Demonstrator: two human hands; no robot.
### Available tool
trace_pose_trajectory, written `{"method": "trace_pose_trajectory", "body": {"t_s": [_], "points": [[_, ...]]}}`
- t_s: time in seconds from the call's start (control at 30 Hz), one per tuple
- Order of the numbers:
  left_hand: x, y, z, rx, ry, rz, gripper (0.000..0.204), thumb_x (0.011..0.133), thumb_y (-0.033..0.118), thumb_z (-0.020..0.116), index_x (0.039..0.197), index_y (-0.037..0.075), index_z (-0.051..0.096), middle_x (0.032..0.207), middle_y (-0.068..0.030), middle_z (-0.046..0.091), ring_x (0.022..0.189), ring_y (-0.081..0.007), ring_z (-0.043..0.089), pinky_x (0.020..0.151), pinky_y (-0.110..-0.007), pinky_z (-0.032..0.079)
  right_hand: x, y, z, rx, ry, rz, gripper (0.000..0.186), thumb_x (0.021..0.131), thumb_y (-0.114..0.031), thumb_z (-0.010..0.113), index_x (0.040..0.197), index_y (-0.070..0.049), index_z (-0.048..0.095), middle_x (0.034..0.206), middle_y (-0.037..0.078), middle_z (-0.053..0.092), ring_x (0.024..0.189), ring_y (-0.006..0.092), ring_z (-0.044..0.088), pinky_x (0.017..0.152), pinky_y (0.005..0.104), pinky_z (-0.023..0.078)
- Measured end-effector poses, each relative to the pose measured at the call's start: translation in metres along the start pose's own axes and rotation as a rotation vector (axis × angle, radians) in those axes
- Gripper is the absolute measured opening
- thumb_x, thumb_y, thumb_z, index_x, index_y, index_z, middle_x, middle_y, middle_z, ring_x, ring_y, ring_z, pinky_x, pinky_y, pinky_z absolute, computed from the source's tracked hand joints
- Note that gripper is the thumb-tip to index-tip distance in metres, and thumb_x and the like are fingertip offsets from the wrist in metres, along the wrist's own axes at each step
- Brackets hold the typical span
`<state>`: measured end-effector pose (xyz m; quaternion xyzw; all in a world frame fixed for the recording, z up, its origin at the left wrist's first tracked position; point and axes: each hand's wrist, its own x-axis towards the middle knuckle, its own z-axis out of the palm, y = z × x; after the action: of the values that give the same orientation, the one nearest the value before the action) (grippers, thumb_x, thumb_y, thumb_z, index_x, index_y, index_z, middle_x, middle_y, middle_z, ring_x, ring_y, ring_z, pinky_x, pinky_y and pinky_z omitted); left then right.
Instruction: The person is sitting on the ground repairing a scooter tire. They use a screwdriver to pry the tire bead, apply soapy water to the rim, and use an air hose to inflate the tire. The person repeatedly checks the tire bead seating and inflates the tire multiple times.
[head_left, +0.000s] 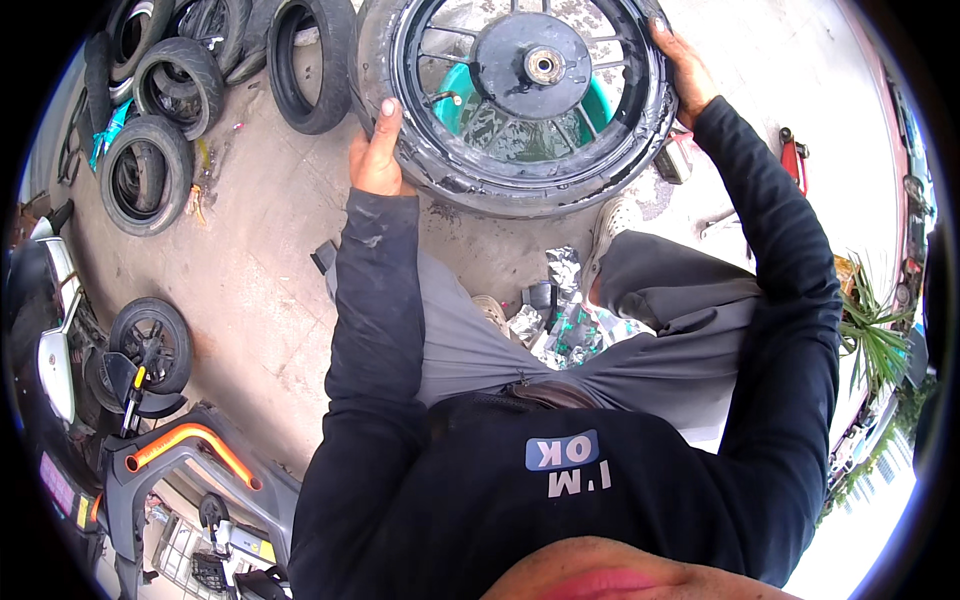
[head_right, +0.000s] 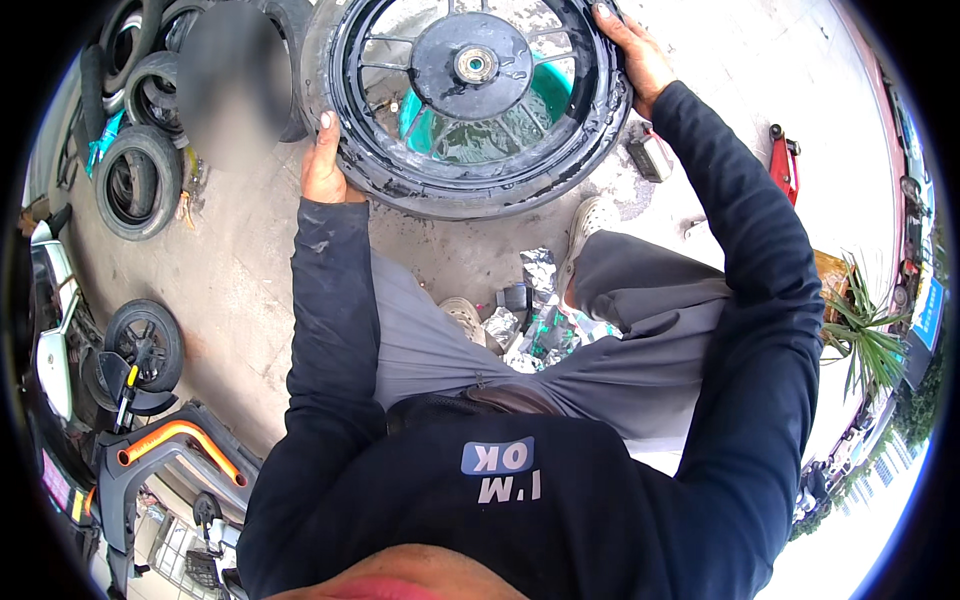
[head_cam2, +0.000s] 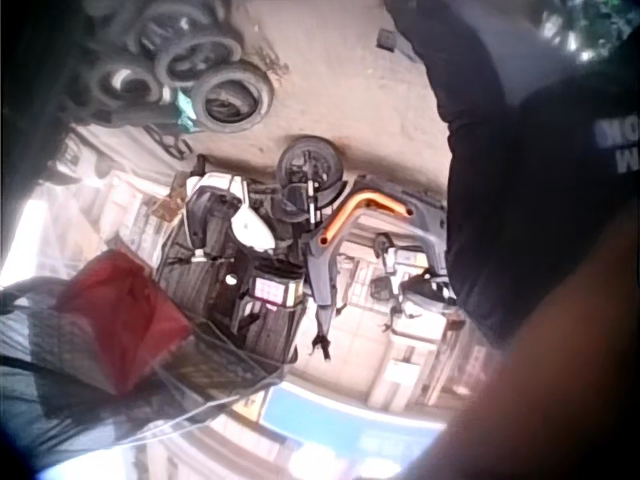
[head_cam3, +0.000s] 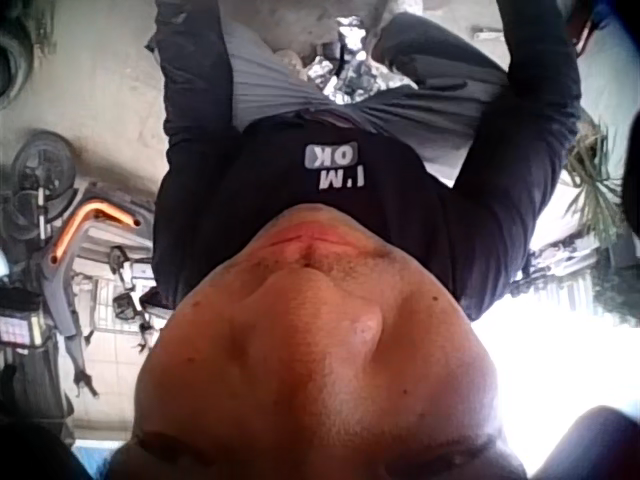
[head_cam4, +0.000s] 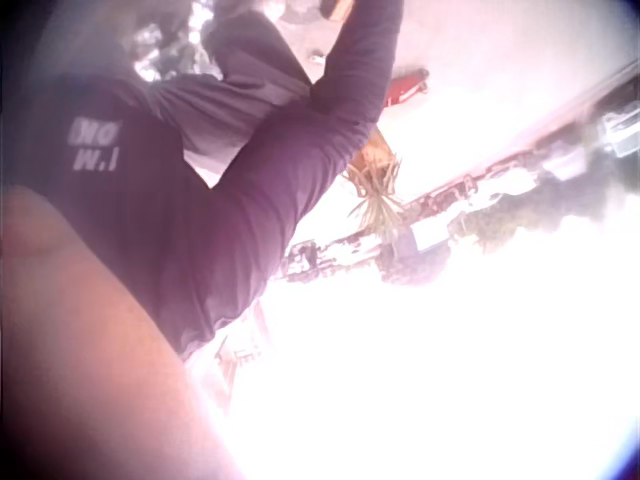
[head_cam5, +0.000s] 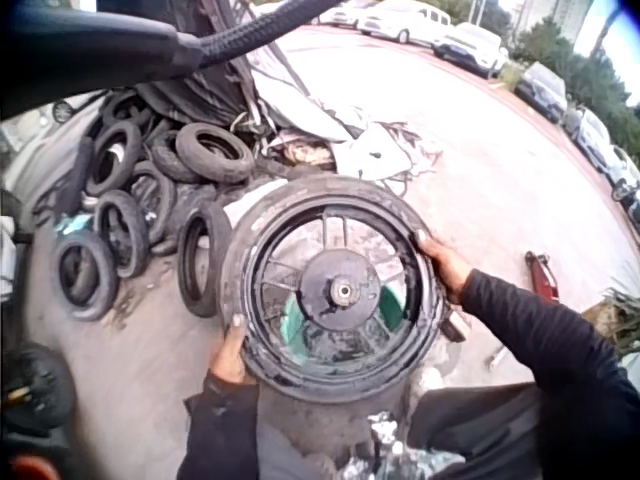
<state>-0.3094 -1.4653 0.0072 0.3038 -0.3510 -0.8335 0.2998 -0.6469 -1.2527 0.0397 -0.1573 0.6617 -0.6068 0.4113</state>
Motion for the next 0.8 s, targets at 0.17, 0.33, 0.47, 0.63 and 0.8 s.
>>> {"method": "trace_pose_trajectory", "body": {"t_s": [0.17, 0.33, 0.47, 0.63, 0.8], "points": [[-0.009, -0.011, 0.003, -0.056, -0.008, -0.088, 0.04, 0.098, 0.033, 0.056, 0.111, -0.004, 0.063, 0.094, -0.0206, 0.071, 0.085, -0.0308, 0.07, 0.082, -0.043, 0.058, -0.004, 0.005, -0.007, 0.199, 0.048, 0.24, 0.053, 0.095, -0.047, 0.061, 0.129, -0.006, 0.06, 0.116, 0.012, 0.07, 0.098, 0.0241, 0.069, 0.088, 0.0365, 0.056], [-0.016, -0.021, 0.012, -0.168, -0.01, -0.143, 0.04, 0.093, 0.027, 0.055, 0.114, -0.006, 0.062, 0.099, -0.0223, 0.071, 0.087, -0.0328, 0.07, 0.083, -0.044, 0.058, -0.01, 0.017, -0.021, 0.166, 0.046, 0.193, 0.071, 0.096, -0.065, 0.048, 0.132, -0.006, 0.059, 0.119, 0.011, 0.07, 0.101, 0.0238, 0.068, 0.091, 0.0385, 0.055], [-0.016, -0.021, 0.026, -0.129, -0.048, -0.131, 0.041, 0.093, 0.025, 0.056, 0.119, -0.007, 0.061, 0.105, -0.0209, 0.07, 0.092, -0.0319, 0.07, 0.086, -0.044, 0.057, -0.017, 0.031, -0.042, 0.181, 0.083, 0.239, 0.069, 0.096, -0.064, 0.05, 0.132, -0.006, 0.06, 0.117, 0.011, 0.071, 0.099, 0.0237, 0.068, 0.089, 0.0394, 0.055], [-0.016, -0.024, 0.066, 0.101, -0.161, 0.157, 0.043, 0.088, 0.015, 0.072, 0.122, -0.008, 0.06, 0.107, -0.0147, 0.07, 0.097, -0.0253, 0.068, 0.091, -0.037, 0.054, -0.064, -0.003, -0.062, -0.362, 0.139, -0.041, 0.072, 0.094, -0.049, 0.063, 0.151, -0.013, 0.039, 0.141, 0.012, 0.053, 0.131, 0.0284, 0.048, 0.108, 0.0452, 0.04], [-0.025, -0.067, 0.135, 0.799, -0.495, 0.362, 0.07, 0.067, 0.039, 0.093, 0.112, -0.006, 0.064, 0.101, -0.013, 0.072, 0.09, -0.0201, 0.068, 0.086, -0.034, 0.053, -0.175, -0.056, -0.054, -1.365, 0.124, -0.783, 0.102, 0.069, -0.032, 0.087, 0.153, -0.008, 0.034, 0.144, 0.022, 0.045, 0.13, 0.0388, 0.047, 0.108, 0.0447, 0.039]]}}
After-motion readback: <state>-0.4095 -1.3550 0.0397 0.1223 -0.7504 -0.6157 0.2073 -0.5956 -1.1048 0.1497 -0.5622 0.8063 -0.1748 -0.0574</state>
